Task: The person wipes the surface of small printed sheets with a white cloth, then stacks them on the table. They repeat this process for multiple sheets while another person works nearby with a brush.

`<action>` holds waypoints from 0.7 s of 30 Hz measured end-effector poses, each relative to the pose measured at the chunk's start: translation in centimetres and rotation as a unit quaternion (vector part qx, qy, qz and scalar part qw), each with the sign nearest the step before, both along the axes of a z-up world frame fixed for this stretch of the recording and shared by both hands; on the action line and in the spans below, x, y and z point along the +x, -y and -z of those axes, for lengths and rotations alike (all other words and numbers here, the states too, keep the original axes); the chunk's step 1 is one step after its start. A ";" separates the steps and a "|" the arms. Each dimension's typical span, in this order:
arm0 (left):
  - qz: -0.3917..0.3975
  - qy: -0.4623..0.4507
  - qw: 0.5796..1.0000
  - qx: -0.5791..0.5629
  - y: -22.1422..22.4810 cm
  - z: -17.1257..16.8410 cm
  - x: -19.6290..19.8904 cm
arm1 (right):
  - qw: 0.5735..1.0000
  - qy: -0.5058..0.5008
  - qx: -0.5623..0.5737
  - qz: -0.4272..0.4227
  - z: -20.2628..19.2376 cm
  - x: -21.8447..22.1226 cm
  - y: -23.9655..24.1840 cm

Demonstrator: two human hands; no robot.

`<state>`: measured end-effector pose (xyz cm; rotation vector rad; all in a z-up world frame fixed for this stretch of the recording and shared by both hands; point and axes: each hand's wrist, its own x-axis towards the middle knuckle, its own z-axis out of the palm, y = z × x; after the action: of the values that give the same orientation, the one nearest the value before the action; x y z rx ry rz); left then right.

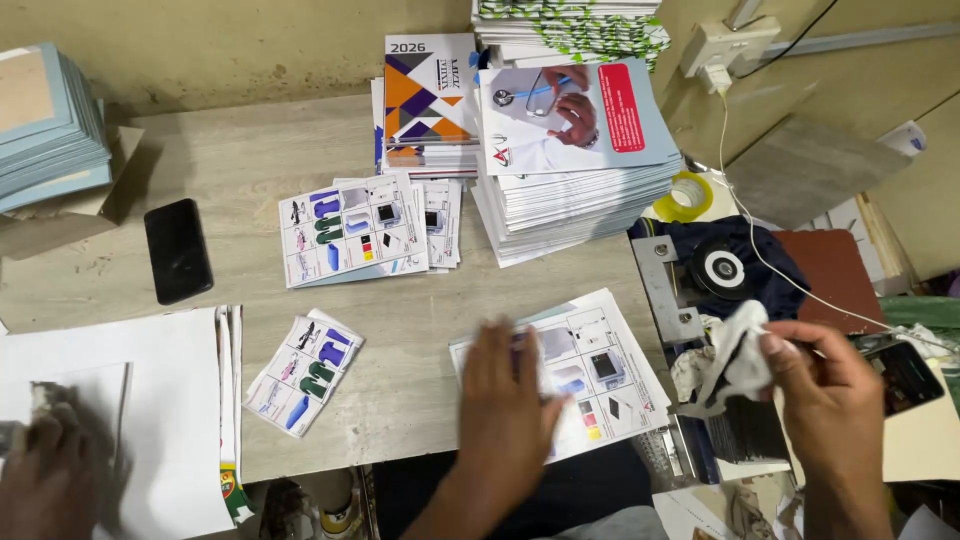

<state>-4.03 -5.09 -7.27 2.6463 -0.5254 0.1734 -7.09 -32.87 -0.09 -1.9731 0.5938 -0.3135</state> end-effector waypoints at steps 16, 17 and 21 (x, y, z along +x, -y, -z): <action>0.068 0.128 0.988 -0.056 5.7 5.8 -4.7 | 0.818 0.083 -0.133 -0.554 8.6 13.3 -17.2; 0.069 0.136 0.986 -0.067 5.5 5.3 -4.7 | 0.805 0.059 -0.140 -0.573 8.8 13.5 -18.2; 0.064 0.121 0.989 -0.061 6.4 7.5 -4.9 | 0.805 0.036 -0.114 -0.581 7.4 13.8 -16.6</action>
<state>-8.94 -11.54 -14.73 2.4767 -0.7364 0.4749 6.72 -16.24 -7.52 -2.1624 -0.7859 0.3322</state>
